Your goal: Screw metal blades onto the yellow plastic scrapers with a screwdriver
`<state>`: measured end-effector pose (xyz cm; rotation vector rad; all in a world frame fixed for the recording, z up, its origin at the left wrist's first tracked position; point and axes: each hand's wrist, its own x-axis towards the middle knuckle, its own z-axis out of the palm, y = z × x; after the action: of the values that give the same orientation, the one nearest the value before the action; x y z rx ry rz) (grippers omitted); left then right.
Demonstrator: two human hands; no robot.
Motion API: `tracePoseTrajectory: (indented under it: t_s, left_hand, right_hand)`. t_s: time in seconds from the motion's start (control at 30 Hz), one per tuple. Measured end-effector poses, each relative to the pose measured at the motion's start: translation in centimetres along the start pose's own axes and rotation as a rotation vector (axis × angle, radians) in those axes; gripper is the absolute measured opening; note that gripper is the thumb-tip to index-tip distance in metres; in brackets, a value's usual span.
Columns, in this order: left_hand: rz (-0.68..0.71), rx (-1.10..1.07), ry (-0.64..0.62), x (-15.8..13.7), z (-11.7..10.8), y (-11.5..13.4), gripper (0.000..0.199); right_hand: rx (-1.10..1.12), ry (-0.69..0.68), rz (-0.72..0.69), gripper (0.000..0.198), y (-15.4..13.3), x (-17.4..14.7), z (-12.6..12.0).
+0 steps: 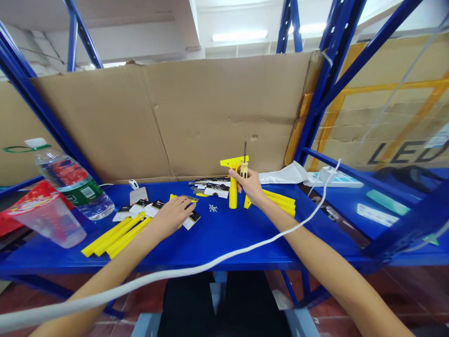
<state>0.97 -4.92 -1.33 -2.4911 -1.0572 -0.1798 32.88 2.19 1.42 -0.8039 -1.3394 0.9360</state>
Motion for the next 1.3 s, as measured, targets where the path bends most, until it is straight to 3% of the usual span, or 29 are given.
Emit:
tracePoseTrajectory:
  t_s: [0.1,0.2,0.27,0.33,0.4,0.47,0.57,0.67,0.77,0.93,1.1,1.3]
  left_hand:
    - [-0.170,-0.152,0.099,0.5,-0.6,2.9,0.036]
    - [-0.312,-0.488,0.261,2.5,-0.8,6.0,0.039]
    - [-0.393,-0.746,0.323,4.7,-0.7,7.7,0.056]
    - [-0.385,-0.921,0.335,7.2,-0.6,8.8,0.079]
    - [-0.340,-1.001,0.378,9.5,-0.3,9.1,0.088]
    - [-0.323,-1.119,0.386,11.1,0.0,8.7,0.083]
    - [-0.423,-1.286,0.387,11.9,0.5,7.2,0.075]
    - [-0.542,-1.430,0.597,11.4,0.5,5.1,0.068]
    - [-0.539,-1.671,0.798,10.5,-0.1,3.0,0.056]
    - [-0.482,-1.837,0.910,9.2,-1.4,0.7,0.055]
    - [-0.503,-1.810,1.004,8.5,-2.1,-0.8,0.059]
    - [-0.688,-1.574,1.180,7.8,-2.0,-2.1,0.060]
  right_hand:
    - [0.073,-0.020,0.038,0.058,0.1,0.0,0.3]
    - [0.138,-0.066,0.079,0.064,-0.1,-0.4,0.8]
    - [0.167,-0.088,0.098,0.065,-0.3,-0.8,1.3]
    - [0.182,-0.099,0.115,0.061,-0.4,-1.3,1.7]
    - [0.188,-0.107,0.128,0.058,-0.5,-1.6,1.9]
    - [0.190,-0.120,0.136,0.058,-0.4,-1.6,1.8]
    - [0.190,-0.121,0.123,0.060,0.0,-1.0,1.5]
    - [0.176,-0.075,0.087,0.063,0.5,-0.3,1.0]
    - [0.120,-0.053,0.066,0.062,1.2,-0.2,0.8]
    - [-0.076,-0.144,0.033,0.056,2.9,-0.9,1.5]
    - [-0.310,-0.379,0.053,0.048,4.2,0.8,4.9]
    - [-0.676,-0.700,0.096,0.026,5.8,5.2,12.3]
